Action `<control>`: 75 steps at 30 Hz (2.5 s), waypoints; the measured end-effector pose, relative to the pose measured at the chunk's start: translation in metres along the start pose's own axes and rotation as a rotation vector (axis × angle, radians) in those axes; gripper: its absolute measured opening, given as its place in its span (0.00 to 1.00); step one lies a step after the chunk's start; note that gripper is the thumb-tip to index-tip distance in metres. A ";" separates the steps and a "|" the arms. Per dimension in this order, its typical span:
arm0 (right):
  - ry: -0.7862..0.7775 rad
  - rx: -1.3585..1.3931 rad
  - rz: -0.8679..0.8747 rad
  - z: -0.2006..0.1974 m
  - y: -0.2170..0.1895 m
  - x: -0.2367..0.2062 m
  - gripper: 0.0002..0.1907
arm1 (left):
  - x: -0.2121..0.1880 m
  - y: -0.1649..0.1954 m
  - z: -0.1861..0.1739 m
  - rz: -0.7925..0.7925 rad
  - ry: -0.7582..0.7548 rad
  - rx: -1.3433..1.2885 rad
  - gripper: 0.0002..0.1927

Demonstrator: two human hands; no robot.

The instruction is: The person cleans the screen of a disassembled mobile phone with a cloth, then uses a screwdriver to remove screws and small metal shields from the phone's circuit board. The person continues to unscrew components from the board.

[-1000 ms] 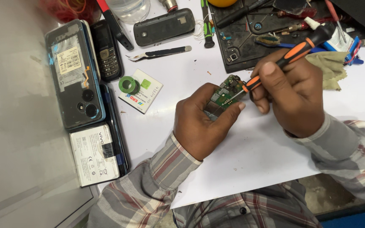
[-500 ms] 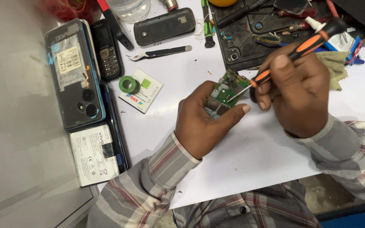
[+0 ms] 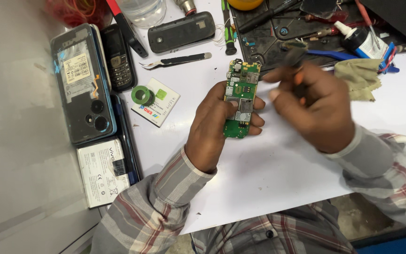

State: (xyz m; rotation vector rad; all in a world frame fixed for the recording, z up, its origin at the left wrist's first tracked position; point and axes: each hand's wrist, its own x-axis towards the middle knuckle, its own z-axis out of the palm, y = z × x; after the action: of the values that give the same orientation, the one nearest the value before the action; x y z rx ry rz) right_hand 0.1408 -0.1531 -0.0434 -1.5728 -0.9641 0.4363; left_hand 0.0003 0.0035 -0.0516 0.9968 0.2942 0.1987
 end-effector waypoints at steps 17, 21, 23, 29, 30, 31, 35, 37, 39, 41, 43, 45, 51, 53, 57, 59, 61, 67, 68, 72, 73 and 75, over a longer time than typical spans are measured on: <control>-0.181 0.058 0.198 0.005 -0.004 -0.002 0.08 | -0.001 -0.009 0.000 0.099 0.017 0.035 0.23; -0.149 0.161 0.196 -0.005 -0.002 0.001 0.06 | 0.001 -0.003 0.000 0.105 0.170 0.062 0.13; -0.109 0.222 0.274 -0.009 -0.002 0.002 0.05 | -0.002 0.003 0.001 0.192 0.205 0.310 0.10; 0.100 0.486 0.322 -0.015 -0.001 0.010 0.02 | -0.009 0.024 0.006 0.172 0.245 1.079 0.14; 0.100 0.499 0.322 -0.016 0.000 0.011 0.02 | -0.009 0.026 0.007 0.195 0.227 1.155 0.16; 0.100 0.511 0.322 -0.016 0.000 0.011 0.02 | -0.010 0.028 0.007 0.218 0.218 1.193 0.15; 0.043 0.476 0.281 -0.015 0.001 0.010 0.03 | -0.012 0.034 0.007 0.293 0.212 1.335 0.10; 0.032 0.287 0.236 -0.013 0.000 0.007 0.04 | -0.012 0.036 0.005 0.397 0.219 1.408 0.08; -0.006 0.142 0.154 -0.010 -0.001 0.005 0.05 | -0.012 0.037 0.004 0.576 0.218 1.482 0.08; -0.069 0.042 0.037 -0.006 -0.001 0.003 0.06 | -0.014 0.037 0.004 0.683 0.247 1.406 0.11; -0.115 -0.161 -0.042 -0.005 -0.003 0.002 0.08 | -0.013 0.034 0.005 0.558 0.242 1.172 0.13; -0.161 -0.257 -0.145 -0.003 -0.004 0.002 0.08 | -0.010 0.028 0.006 0.220 0.186 0.777 0.15; -0.173 -0.269 -0.196 -0.004 -0.009 0.003 0.08 | -0.003 0.013 0.001 0.114 0.073 0.386 0.10; -0.107 -0.292 -0.101 -0.006 -0.010 0.003 0.05 | -0.003 0.012 0.000 0.137 0.112 0.445 0.10; -0.081 -0.332 -0.104 -0.006 -0.006 0.005 0.05 | -0.002 0.015 -0.001 0.183 0.176 0.506 0.10; -0.033 -0.362 -0.087 -0.005 -0.003 0.005 0.05 | -0.004 0.020 -0.004 0.341 0.225 0.815 0.13; 0.014 -0.166 -0.107 -0.006 0.000 0.006 0.07 | -0.005 0.023 -0.005 0.480 0.271 1.062 0.14; 0.114 0.085 0.033 -0.016 0.005 0.002 0.10 | -0.004 0.030 -0.011 0.522 0.428 1.362 0.12; 0.104 0.092 0.013 -0.017 0.006 0.002 0.11 | -0.004 0.032 -0.014 0.503 0.451 1.395 0.13; 0.072 0.107 -0.037 -0.019 0.009 0.001 0.14 | -0.002 0.034 -0.015 0.365 0.379 1.467 0.13; 0.069 0.113 -0.044 -0.019 0.009 0.001 0.14 | -0.002 0.033 -0.014 0.312 0.347 1.438 0.15; 0.069 0.125 -0.050 -0.019 0.009 0.000 0.15 | -0.003 0.032 -0.012 0.208 0.279 1.379 0.18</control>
State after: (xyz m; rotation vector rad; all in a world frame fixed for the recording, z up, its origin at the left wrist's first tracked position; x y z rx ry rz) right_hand 0.1579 -0.1645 -0.0472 -1.4390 -0.9050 0.3973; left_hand -0.0075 0.0288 -0.0304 2.3790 0.6065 0.3312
